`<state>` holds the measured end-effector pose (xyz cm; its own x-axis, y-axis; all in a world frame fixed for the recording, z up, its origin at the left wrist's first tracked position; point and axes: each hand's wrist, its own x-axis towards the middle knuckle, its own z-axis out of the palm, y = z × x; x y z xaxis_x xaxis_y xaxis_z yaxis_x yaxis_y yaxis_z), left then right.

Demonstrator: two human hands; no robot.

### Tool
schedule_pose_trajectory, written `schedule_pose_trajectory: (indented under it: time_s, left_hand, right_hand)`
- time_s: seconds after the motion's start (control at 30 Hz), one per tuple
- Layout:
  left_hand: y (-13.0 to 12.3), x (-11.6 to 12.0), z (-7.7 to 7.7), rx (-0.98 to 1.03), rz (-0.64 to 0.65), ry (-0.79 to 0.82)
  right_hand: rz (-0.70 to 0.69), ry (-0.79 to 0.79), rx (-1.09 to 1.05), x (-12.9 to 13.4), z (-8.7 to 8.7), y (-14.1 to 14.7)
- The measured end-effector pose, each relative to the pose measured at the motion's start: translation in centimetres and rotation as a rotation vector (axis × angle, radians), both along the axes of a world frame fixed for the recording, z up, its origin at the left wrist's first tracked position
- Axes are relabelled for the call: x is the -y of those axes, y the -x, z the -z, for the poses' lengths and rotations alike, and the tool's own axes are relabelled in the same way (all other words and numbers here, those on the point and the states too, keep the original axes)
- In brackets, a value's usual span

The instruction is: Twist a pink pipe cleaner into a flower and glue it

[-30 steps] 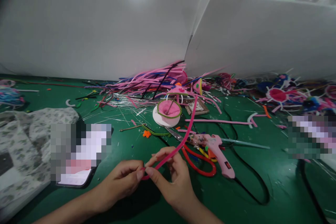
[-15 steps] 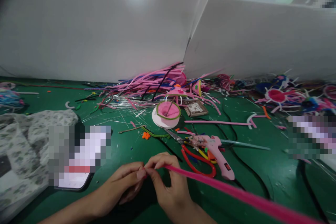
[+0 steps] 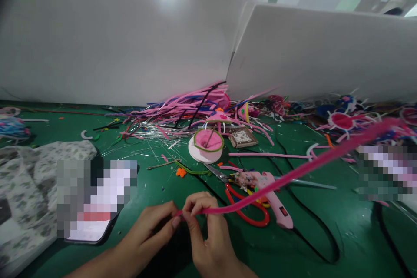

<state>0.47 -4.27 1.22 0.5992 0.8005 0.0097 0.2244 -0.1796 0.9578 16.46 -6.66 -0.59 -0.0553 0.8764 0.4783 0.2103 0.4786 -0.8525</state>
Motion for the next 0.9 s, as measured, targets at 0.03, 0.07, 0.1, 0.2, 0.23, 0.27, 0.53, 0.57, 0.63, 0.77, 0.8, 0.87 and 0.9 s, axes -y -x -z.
schedule_pose_trajectory:
  time_s: [0.03,0.07,0.1,0.2,0.23,0.27,0.53,0.57,0.63,0.77,0.8,0.87,0.9]
  left_hand:
    - [0.1,-0.1,-0.1,0.011,0.002,0.014]
    - [0.2,-0.2,-0.2,0.022,0.008,0.030]
    - [0.3,-0.4,-0.3,0.032,0.020,0.049]
    - [0.7,-0.7,-0.6,0.074,0.063,0.117]
    - [0.8,-0.8,-0.7,0.096,0.081,0.143]
    - [0.9,-0.8,-0.7,0.119,0.102,0.174]
    - [0.8,-0.6,-0.7,0.222,0.144,0.420]
    - [0.7,-0.5,-0.7,0.221,0.126,0.430]
    - [0.6,-0.4,-0.6,0.213,0.098,0.440]
    - [0.6,-0.5,-0.6,0.210,0.077,0.494]
    - [0.6,-0.6,-0.6,0.210,0.073,0.505]
    - [0.5,-0.6,-0.6,0.190,0.066,0.501]
    - [0.5,-0.6,-0.6,0.172,0.063,0.486]
  right_hand:
    - [-0.005,0.001,0.010,0.0,0.0,-0.1]
    - [-0.015,0.001,0.020,0.0,-0.1,-0.2]
    - [-0.029,0.002,0.031,0.1,-0.1,-0.3]
    - [-0.095,0.016,0.043,0.1,-0.4,-0.7]
    - [-0.122,0.032,0.039,0.1,-0.5,-0.8]
    - [-0.151,0.055,0.034,0.2,-0.7,-0.9]
    - [-0.222,0.232,-0.108,0.1,-1.5,-1.3]
    - [-0.202,0.223,-0.141,0.1,-1.5,-1.3]
    - [-0.172,0.191,-0.172,-0.1,-1.5,-1.2]
    - [-0.121,0.175,-0.176,-0.2,-1.7,-1.1]
    - [-0.110,0.187,-0.186,-0.2,-1.8,-1.0]
    - [-0.109,0.228,-0.217,-0.2,-1.9,-0.8]
    - [-0.120,0.255,-0.234,-0.2,-2.0,-0.7]
